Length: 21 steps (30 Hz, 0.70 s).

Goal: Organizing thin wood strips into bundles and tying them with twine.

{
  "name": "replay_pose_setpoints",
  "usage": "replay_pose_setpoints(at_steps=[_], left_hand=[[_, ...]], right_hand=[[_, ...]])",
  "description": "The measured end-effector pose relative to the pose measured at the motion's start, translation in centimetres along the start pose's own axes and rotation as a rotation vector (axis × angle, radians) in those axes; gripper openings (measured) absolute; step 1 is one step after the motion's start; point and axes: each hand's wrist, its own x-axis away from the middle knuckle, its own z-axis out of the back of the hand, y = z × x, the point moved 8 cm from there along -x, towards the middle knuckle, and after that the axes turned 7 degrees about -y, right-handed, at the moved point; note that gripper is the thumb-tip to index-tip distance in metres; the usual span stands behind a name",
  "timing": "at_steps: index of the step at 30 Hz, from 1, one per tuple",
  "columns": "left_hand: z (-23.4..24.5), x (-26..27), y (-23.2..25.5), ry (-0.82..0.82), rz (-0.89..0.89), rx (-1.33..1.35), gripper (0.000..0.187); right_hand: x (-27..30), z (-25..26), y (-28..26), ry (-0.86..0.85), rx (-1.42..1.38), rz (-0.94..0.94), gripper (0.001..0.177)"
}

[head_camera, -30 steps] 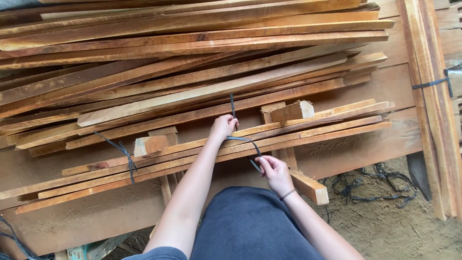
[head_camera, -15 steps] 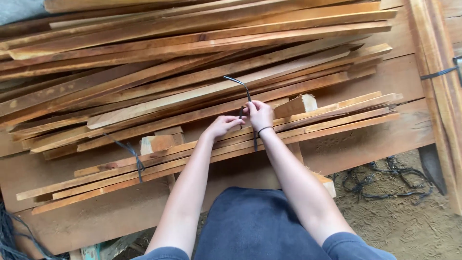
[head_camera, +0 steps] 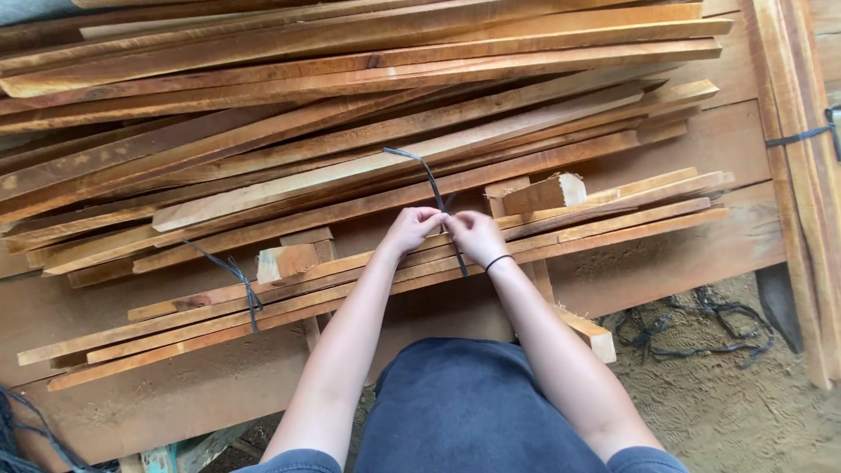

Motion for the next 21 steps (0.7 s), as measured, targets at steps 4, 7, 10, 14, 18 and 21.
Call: replay_pose_setpoints(at_steps=[4, 7, 10, 14, 18, 21], left_hand=[[0.2, 1.0, 1.1, 0.052, -0.007, 0.008, 0.019], [0.3, 1.3, 1.8, 0.076, -0.089, 0.027, 0.018], [0.7, 0.8, 1.8, 0.101, -0.207, 0.044, 0.015], [0.5, 0.8, 2.2, 0.082, -0.272, 0.061, 0.015], [1.0, 0.8, 1.6, 0.109, -0.232, 0.07, 0.017], [0.2, 0.6, 1.4, 0.101, -0.196, 0.098, 0.017]], right_hand=[[-2.4, -2.4, 4.4, -0.019, 0.227, -0.033, 0.043], [-2.4, -3.1, 5.6, -0.007, 0.311, -0.043, 0.026], [-1.5, -1.9, 4.1, 0.109, 0.246, -0.015, 0.022], [-1.4, -1.1, 2.7, 0.182, 0.211, 0.02, 0.024], [-1.0, -1.9, 0.4, 0.053, 0.299, 0.015, 0.025], [-0.7, -1.7, 0.3, 0.04, 0.333, -0.043, 0.021]])
